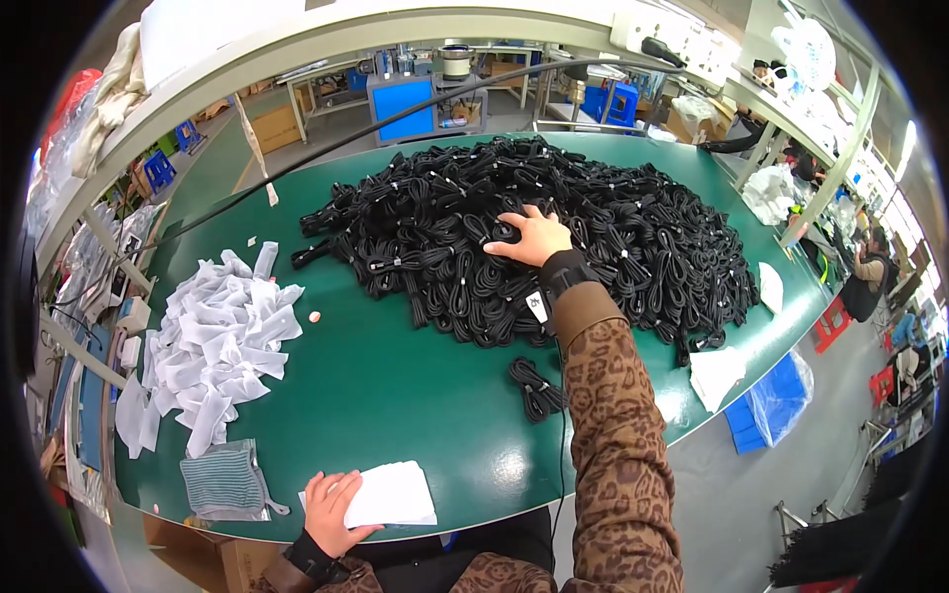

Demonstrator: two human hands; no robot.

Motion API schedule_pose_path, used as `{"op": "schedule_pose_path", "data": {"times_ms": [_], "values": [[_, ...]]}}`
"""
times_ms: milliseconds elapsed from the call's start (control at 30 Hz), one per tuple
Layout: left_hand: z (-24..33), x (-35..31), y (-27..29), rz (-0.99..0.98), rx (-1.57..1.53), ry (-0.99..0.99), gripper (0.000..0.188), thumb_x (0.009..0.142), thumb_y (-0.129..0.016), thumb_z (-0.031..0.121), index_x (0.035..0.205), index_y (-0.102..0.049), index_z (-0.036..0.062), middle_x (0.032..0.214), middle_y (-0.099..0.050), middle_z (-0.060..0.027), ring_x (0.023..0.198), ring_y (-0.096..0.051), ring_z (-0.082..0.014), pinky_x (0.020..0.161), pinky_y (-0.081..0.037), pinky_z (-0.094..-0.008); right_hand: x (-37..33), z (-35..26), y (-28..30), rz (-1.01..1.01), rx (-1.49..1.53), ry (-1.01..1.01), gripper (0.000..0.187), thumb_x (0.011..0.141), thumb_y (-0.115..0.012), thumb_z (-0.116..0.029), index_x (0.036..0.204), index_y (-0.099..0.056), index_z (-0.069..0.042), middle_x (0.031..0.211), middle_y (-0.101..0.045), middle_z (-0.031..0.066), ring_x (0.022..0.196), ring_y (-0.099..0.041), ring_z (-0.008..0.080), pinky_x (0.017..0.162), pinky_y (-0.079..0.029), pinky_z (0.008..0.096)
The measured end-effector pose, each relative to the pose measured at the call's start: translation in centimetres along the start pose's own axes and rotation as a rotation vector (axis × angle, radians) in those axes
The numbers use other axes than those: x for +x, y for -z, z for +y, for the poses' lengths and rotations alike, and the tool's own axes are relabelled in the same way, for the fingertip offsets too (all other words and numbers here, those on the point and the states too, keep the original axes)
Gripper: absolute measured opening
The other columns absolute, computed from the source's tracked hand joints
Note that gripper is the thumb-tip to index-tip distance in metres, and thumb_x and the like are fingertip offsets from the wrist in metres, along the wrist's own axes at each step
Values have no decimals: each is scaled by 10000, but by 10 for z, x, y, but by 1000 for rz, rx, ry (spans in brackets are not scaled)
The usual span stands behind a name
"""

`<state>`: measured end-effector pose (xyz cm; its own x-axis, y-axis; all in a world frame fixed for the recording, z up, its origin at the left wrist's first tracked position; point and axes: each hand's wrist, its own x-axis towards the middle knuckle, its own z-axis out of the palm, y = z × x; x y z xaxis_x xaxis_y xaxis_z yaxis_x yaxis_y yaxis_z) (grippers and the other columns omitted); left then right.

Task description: The person packages black cables by hand, picking up a cable from a pile, sliding it into a white plastic sleeve, and setting the packaged item aside.

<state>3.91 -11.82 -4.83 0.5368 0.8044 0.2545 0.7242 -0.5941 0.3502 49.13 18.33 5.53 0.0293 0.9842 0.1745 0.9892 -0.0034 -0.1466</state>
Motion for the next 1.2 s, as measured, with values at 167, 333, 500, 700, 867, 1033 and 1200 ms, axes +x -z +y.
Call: {"op": "schedule_pose_path", "data": {"times_ms": [167,333,500,700,867,1033,1200], "values": [[0,4,-1,3,14,1,860,621,-884,416,1317,-563,26,1339,-596,-121,1206,-535,-324,1088,-331,-567,-16,5,-9,-81,75,88,787,752,-673,-743,1395,-565,-302,1493,-454,179,1293,-484,498,1069,-435,531],[-2,5,-4,11,40,-4,812,664,-857,456,1296,-577,29,1341,-592,-99,1199,-534,-305,1086,-324,-561,-49,2,-15,-67,90,167,760,754,-703,-701,1380,-572,-289,1502,-433,200,1290,-485,509,1077,-426,538],[-1,3,-4,20,30,-11,812,665,-859,443,1302,-576,26,1352,-588,-98,1207,-531,-309,1088,-322,-562,-88,-5,-24,-28,147,276,743,729,-737,-673,1346,-597,-283,1507,-436,189,1218,-525,524,1025,-468,545],[1,-1,-4,42,29,-14,828,639,-873,382,1321,-567,25,1362,-586,-112,1229,-525,-326,1102,-320,-559,-142,-34,-18,-137,212,305,727,743,-757,-625,1356,-581,-275,1500,-436,198,1218,-530,511,1026,-463,541],[1,3,-6,46,37,-34,833,636,-873,355,1334,-559,27,1371,-583,-121,1248,-516,-335,1113,-316,-555,-154,-27,-20,-82,229,347,707,785,-761,-561,1390,-555,-259,1498,-428,215,1212,-544,477,1023,-459,523],[-2,3,-10,29,41,-24,831,648,-863,358,1344,-551,29,1379,-577,-120,1259,-509,-337,1118,-311,-552,-188,-37,7,410,-37,450,747,777,-804,-463,1419,-532,-196,1448,-469,218,1132,-596,443,965,-494,485],[-4,-1,-7,35,52,-11,835,652,-858,344,1357,-540,30,1389,-569,-121,1266,-504,-343,1123,-306,-549,-316,-55,25,284,187,187,693,740,-849,-372,1321,-583,-102,1150,-557,180,990,-620,372,815,-530,421]]}}
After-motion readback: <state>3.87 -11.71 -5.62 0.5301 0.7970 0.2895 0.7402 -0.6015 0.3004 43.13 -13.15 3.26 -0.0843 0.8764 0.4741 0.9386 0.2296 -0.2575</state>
